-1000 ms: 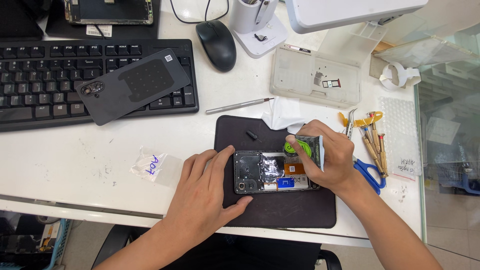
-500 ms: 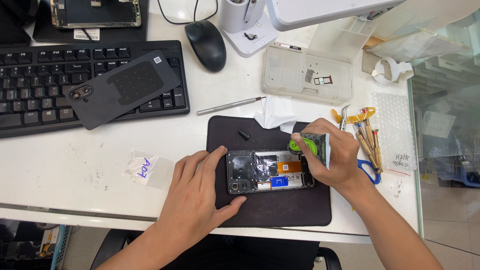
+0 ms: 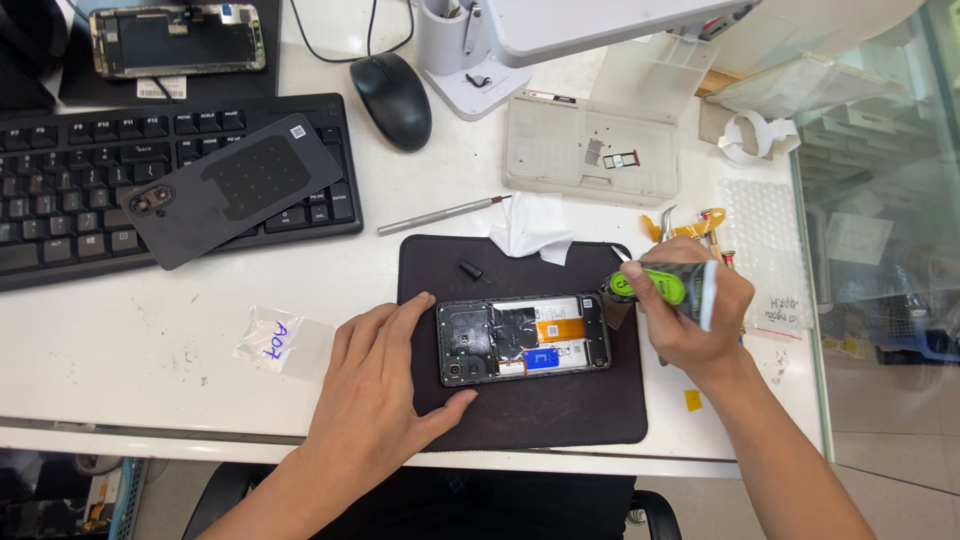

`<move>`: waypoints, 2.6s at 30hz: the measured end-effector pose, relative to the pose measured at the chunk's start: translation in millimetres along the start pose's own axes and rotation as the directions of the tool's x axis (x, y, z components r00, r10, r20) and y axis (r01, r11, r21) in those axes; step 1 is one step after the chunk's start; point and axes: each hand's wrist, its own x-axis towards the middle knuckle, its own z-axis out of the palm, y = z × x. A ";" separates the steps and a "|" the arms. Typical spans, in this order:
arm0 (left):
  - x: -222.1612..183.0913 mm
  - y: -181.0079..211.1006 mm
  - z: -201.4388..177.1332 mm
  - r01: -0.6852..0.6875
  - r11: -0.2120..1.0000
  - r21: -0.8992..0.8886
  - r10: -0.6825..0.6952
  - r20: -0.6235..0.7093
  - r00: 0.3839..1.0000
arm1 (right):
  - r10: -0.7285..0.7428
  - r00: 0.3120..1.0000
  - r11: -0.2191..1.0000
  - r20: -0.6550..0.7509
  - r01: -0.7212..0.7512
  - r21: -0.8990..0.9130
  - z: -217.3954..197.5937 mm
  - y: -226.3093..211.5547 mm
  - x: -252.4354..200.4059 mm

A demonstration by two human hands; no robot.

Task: The person applies adhesive to the internal frame of a disassembled smartphone and then attaches the back cover. The person uses a tube to apply adhesive along the edges of the phone's internal frame and then aligns and presses the back cover into place.

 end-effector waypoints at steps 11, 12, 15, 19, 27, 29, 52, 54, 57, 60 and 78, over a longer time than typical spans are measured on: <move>-2.7 34.9 -37.6 -0.121 0.993 0.007 0.119 -0.211 0.970 | 0.791 0.607 0.111 0.076 -0.265 0.958 -36.8 3.4 -9.1; -2.1 38.7 -40.5 -0.119 0.992 -0.044 0.108 -0.199 0.974 | 0.783 0.612 0.030 0.109 -0.213 0.977 -38.7 2.6 -10.1; 1.1 52.1 -43.2 -0.103 0.980 -0.172 0.074 -0.166 0.983 | 0.743 0.649 -0.134 0.163 -0.094 0.986 -40.7 0.0 -18.4; 3.0 68.3 -40.5 -0.143 0.981 -0.135 0.116 -0.190 0.975 | 0.716 0.690 -0.049 0.102 -0.096 0.994 -40.7 -12.3 -26.2; -23.8 76.0 -15.7 0.042 0.690 -0.723 0.053 0.108 0.993 | -0.227 0.914 0.973 -0.337 0.224 -0.050 15.0 -110.8 -43.4; -26.9 66.2 -15.8 0.132 0.585 -0.800 -0.028 0.143 0.989 | -0.643 0.746 0.766 -0.176 0.621 -0.164 27.4 -120.5 -24.6; 23.1 26.1 -56.9 0.246 0.925 -0.288 -0.217 0.130 0.967 | 0.190 0.901 0.971 0.390 -0.112 -0.213 40.4 -14.6 67.7; 26.7 27.4 -55.9 0.186 0.926 -0.329 -0.165 0.090 0.982 | 0.219 0.924 0.921 0.313 -0.302 0.248 29.0 -22.8 72.1; 29.8 30.1 -50.9 0.092 0.947 -0.309 -0.083 0.044 0.996 | 0.190 0.943 0.745 0.275 -0.320 0.585 18.6 -41.5 75.9; 33.5 34.6 -46.5 0.072 0.964 -0.257 -0.062 0.049 0.997 | 0.152 0.940 0.694 0.304 -0.320 0.644 20.6 -62.5 75.7; 25.4 46.0 -39.4 -0.122 0.991 -0.046 0.121 -0.019 0.992 | -0.127 0.967 0.938 0.221 0.045 0.344 13.2 -94.8 58.2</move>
